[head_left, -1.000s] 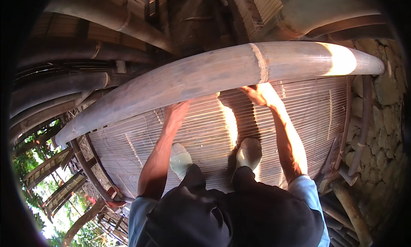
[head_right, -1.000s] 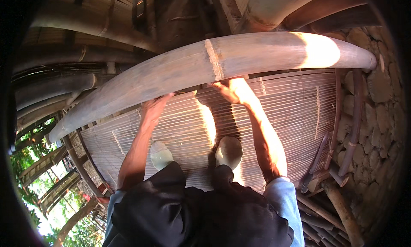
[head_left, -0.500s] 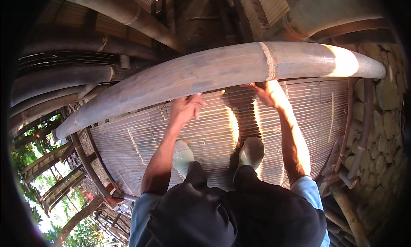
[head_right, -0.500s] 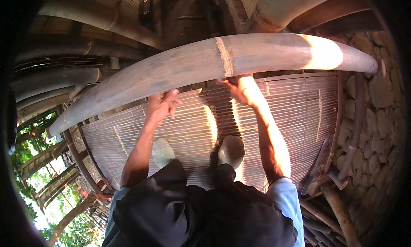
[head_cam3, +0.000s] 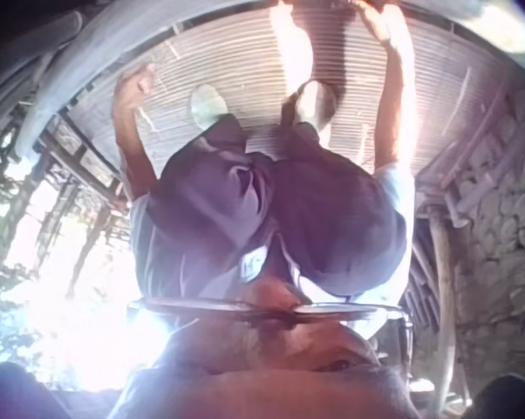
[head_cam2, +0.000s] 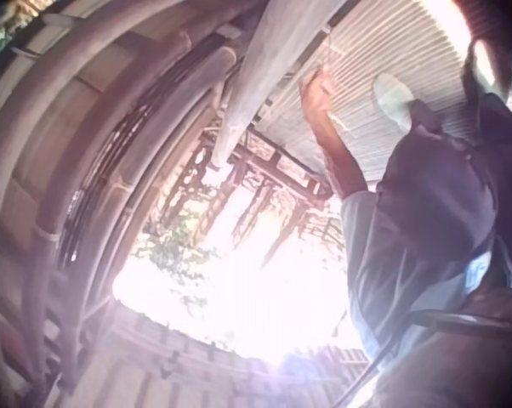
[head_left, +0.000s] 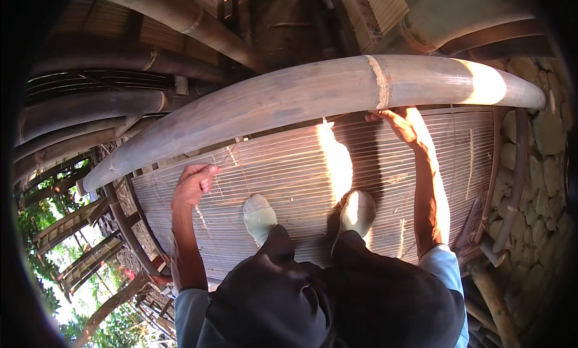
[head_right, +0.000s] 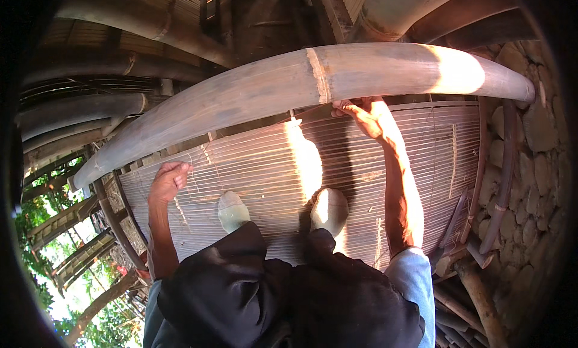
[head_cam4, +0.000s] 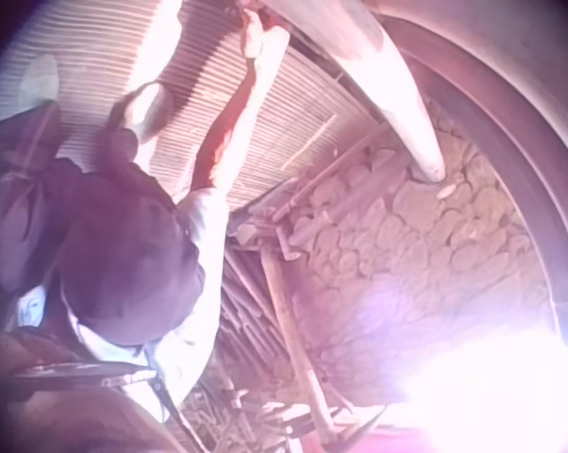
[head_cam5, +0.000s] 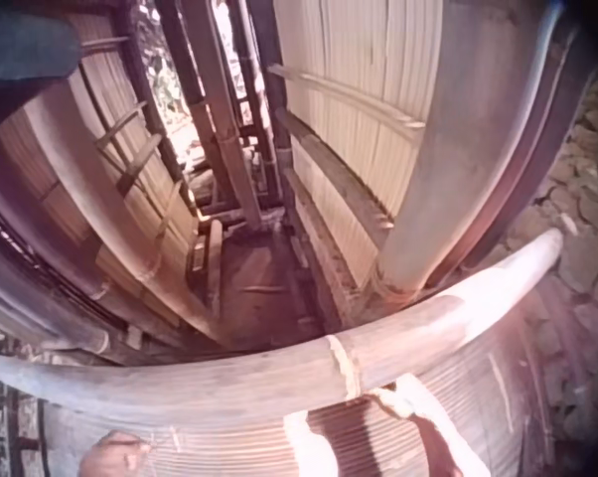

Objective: The person shaves a bamboo strip with a knife and then threads a thin cord through a bamboo lattice to secure it.

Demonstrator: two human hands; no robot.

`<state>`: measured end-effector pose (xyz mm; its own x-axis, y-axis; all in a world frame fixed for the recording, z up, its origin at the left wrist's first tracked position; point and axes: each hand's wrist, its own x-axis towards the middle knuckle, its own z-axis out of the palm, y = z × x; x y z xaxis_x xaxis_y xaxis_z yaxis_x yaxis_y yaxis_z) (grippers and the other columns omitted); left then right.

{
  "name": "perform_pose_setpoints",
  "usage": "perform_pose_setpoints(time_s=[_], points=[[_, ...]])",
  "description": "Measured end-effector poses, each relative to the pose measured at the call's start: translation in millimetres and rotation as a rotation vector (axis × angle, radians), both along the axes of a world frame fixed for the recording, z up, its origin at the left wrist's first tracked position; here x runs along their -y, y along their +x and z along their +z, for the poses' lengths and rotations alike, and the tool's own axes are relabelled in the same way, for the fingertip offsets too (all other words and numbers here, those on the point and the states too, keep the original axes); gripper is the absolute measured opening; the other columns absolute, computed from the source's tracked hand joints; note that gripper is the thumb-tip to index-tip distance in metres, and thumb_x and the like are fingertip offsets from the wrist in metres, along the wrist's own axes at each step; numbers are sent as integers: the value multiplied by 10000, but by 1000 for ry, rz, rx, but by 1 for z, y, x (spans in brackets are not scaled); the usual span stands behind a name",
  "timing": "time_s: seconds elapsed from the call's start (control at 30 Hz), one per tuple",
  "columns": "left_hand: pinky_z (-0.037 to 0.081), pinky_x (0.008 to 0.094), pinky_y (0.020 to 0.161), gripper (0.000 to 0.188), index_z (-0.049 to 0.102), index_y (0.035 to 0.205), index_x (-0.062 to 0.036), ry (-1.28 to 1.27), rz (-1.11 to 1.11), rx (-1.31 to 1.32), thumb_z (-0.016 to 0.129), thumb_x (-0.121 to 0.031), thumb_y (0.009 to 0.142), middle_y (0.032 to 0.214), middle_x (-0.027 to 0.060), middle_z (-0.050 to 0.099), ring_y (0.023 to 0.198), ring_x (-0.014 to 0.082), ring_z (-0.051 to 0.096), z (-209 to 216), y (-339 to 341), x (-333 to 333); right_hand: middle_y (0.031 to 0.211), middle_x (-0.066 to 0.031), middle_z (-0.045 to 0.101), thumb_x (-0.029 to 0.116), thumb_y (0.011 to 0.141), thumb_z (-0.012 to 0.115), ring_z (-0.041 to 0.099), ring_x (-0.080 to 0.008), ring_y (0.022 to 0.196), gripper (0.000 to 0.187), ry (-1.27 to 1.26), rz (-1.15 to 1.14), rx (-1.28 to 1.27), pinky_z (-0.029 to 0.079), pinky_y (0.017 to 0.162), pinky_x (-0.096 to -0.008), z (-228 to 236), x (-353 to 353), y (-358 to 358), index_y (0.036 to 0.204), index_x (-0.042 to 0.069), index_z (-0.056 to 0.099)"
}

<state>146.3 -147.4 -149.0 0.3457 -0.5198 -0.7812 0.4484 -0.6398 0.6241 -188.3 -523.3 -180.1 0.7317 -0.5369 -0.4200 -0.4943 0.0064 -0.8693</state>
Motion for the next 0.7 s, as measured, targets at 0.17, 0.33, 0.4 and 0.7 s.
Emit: perform_pose_setpoints(time_s=[0.17,0.33,0.4,0.7], points=[[463,253,539,321,751,906,40,189,-76,574,810,-267,832,655,31,670,546,96,580,-35,-2,9,952,-154,713,110,898,698,697,-304,906,202,-213,-46,80,539,849,-413,0,-10,13,1076,16,681],[552,392,687,242,811,904,-158,137,-419,1414,744,-379,829,792,54,762,628,240,698,-64,-79,105,989,-170,712,107,884,714,696,-324,911,237,-406,-17,96,547,832,-418,-30,-27,29,1102,23,670],[547,417,717,247,812,897,-178,99,-498,1314,705,-398,861,725,37,743,620,254,688,-82,-108,141,1003,-177,711,106,879,720,696,-333,913,253,-442,9,84,550,826,-420,-43,-30,30,1112,26,666],[523,464,867,299,662,1186,-85,93,-618,1053,542,-237,959,1125,164,699,1003,330,664,-170,-157,212,1032,-185,705,176,882,715,690,-360,967,290,-603,284,-78,556,823,-442,-82,-25,39,1132,43,656]])
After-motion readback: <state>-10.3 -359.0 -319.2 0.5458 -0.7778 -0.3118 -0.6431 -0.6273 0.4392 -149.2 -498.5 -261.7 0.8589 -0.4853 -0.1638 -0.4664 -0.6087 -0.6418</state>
